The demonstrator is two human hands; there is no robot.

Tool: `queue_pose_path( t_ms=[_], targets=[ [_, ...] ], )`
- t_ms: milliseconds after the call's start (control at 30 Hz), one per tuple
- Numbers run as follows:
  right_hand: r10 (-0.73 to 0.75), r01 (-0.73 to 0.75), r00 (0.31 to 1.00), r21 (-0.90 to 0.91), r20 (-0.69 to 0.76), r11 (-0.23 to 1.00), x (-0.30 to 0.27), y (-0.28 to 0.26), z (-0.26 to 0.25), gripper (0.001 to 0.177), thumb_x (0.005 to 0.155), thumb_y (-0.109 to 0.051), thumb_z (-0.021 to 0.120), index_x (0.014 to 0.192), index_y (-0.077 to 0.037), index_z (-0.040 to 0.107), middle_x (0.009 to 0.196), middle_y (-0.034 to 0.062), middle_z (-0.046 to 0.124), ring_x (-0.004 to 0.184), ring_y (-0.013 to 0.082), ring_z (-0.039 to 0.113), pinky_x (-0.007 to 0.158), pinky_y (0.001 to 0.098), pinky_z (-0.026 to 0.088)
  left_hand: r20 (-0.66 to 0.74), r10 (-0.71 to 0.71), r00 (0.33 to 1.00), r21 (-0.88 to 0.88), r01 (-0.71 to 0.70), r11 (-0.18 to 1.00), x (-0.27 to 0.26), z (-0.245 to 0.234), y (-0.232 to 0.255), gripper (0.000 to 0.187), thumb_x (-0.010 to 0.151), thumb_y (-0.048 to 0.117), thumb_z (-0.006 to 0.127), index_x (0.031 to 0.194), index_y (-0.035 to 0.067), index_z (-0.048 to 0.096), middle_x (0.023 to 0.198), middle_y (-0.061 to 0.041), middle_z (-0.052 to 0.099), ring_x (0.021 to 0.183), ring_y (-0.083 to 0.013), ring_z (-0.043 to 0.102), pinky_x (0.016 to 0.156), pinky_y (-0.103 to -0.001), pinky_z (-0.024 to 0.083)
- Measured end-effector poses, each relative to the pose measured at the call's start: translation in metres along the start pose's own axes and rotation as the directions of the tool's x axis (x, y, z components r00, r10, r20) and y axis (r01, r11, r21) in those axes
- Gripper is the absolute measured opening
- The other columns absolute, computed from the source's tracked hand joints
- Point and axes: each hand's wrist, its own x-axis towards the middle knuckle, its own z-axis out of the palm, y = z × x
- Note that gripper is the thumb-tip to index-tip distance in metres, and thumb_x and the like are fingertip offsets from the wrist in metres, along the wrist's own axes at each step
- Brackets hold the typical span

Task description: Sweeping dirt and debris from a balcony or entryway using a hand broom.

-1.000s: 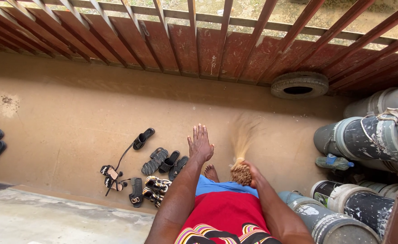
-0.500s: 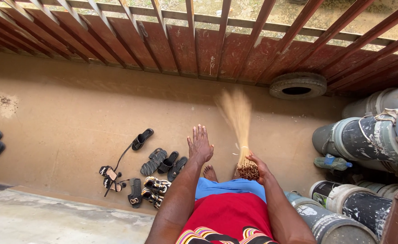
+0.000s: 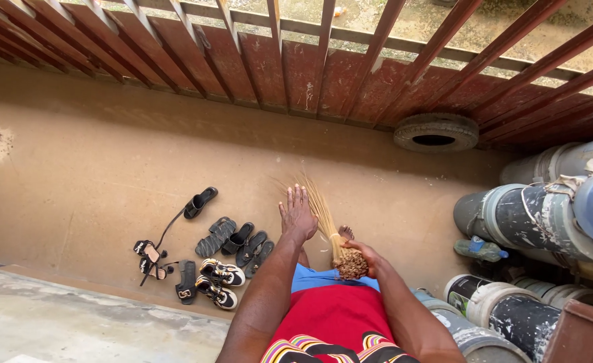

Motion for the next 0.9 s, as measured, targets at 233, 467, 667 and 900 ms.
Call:
queue_pose_path(
  t_ms=[233, 467, 667, 900],
  targets=[
    [-0.206, 0.201, 0.977, -0.088, -0.048, 0.976, -0.082, -0.072, -0.009, 0.058, 0.089, -0.026, 0.061, 0.147, -0.026, 0.053, 0.096, 0.0125, 0.075, 0.073, 0.026, 0.076, 0.063, 0.0453, 0.064, -0.02, -0.016, 1.0, -0.016, 0.015, 1.0, 0.016, -0.003, 0.026, 0.097, 0.095, 0.041, 0.062, 0.164, 0.008, 0.003, 0.174, -0.01, -0.004, 0.159, -0.0311, -0.004, 0.124, -0.062, 0.011],
    [-0.173, 0.182, 0.974, 0.05, -0.144, 0.982, -0.031, -0.069, -0.084, 0.048, 0.093, -0.038, 0.054, 0.133, -0.011, 0.055, 0.095, 0.0181, 0.075, 0.075, 0.0342, 0.074, 0.061, 0.0471, 0.062, -0.026, -0.049, 0.998, -0.028, 0.048, 0.998, 0.019, -0.004, 0.042, 0.096, 0.095, 0.04, 0.062, 0.164, 0.008, 0.004, 0.174, -0.011, -0.003, 0.16, -0.0315, -0.003, 0.124, -0.062, 0.011],
    [0.071, -0.073, 0.997, 0.059, 0.024, 0.996, -0.003, -0.04, -0.038, 0.05, 0.095, -0.035, 0.047, 0.122, 0.003, 0.065, 0.1, 0.0211, 0.078, 0.082, 0.033, 0.076, 0.073, 0.0472, 0.066, -0.003, -0.086, 0.996, -0.033, 0.086, 0.996, 0.024, 0.0, 0.051, 0.096, 0.095, 0.041, 0.062, 0.164, 0.009, 0.004, 0.174, -0.01, -0.003, 0.16, -0.0308, -0.003, 0.125, -0.062, 0.01],
    [-0.032, 0.045, 0.994, -0.13, 0.1, 0.99, -0.059, -0.089, -0.012, 0.056, 0.092, -0.024, 0.061, 0.148, -0.021, 0.051, 0.096, 0.0138, 0.075, 0.074, 0.0257, 0.076, 0.065, 0.0416, 0.065, -0.028, -0.103, 0.994, -0.05, 0.102, 0.994, 0.024, 0.005, 0.06, 0.096, 0.095, 0.041, 0.062, 0.164, 0.008, 0.004, 0.174, -0.01, -0.003, 0.16, -0.031, -0.003, 0.124, -0.062, 0.01]
  ],
)
